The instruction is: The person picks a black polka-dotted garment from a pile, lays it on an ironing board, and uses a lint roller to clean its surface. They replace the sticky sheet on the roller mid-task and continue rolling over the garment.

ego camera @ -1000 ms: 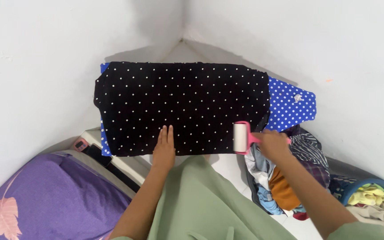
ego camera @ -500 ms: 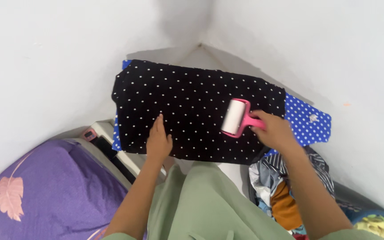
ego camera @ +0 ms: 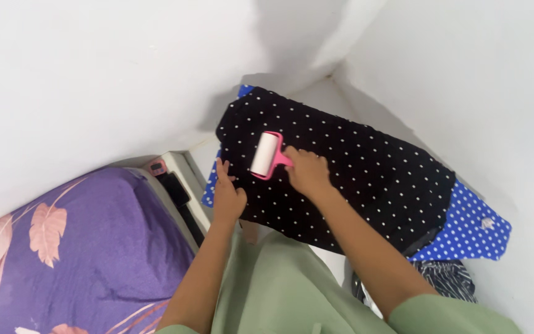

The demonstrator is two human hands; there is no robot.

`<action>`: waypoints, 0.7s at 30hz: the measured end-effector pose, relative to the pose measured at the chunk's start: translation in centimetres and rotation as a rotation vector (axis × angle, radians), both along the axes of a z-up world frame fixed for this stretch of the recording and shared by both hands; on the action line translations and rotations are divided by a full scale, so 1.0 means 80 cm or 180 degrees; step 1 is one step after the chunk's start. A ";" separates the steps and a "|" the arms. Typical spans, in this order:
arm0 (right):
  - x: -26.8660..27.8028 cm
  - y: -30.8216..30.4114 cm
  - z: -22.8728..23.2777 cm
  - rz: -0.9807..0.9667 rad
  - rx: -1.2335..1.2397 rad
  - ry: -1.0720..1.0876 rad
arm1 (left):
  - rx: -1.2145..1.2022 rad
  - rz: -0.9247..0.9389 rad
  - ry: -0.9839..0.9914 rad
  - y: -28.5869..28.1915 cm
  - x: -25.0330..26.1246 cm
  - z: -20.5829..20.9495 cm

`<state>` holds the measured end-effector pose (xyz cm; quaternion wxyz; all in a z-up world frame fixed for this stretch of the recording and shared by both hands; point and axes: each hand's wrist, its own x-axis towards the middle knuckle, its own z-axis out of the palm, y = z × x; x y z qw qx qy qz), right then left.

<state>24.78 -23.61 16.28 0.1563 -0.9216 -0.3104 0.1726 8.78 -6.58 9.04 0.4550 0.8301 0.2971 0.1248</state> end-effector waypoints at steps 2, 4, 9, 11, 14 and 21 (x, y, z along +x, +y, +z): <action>-0.009 0.047 -0.005 0.0106 0.0182 -0.0152 | -0.0394 0.0147 -0.0080 0.010 -0.001 -0.007; -0.014 0.079 -0.007 0.0177 0.0241 -0.0220 | -0.0779 0.0293 -0.0147 0.018 -0.001 -0.014; 0.001 0.076 -0.004 0.0293 0.0051 -0.0228 | -0.0791 0.0174 -0.0046 0.027 -0.009 -0.018; 0.016 0.035 0.006 0.0356 -0.0428 -0.0085 | -0.0820 0.0130 0.0017 0.027 -0.009 -0.013; 0.034 -0.036 0.028 0.0073 -0.0702 -0.0079 | -0.0907 0.0095 0.0168 0.027 -0.006 -0.003; 0.028 -0.030 0.032 0.0007 -0.0816 -0.0092 | -0.1043 0.0082 0.0223 0.032 -0.006 -0.002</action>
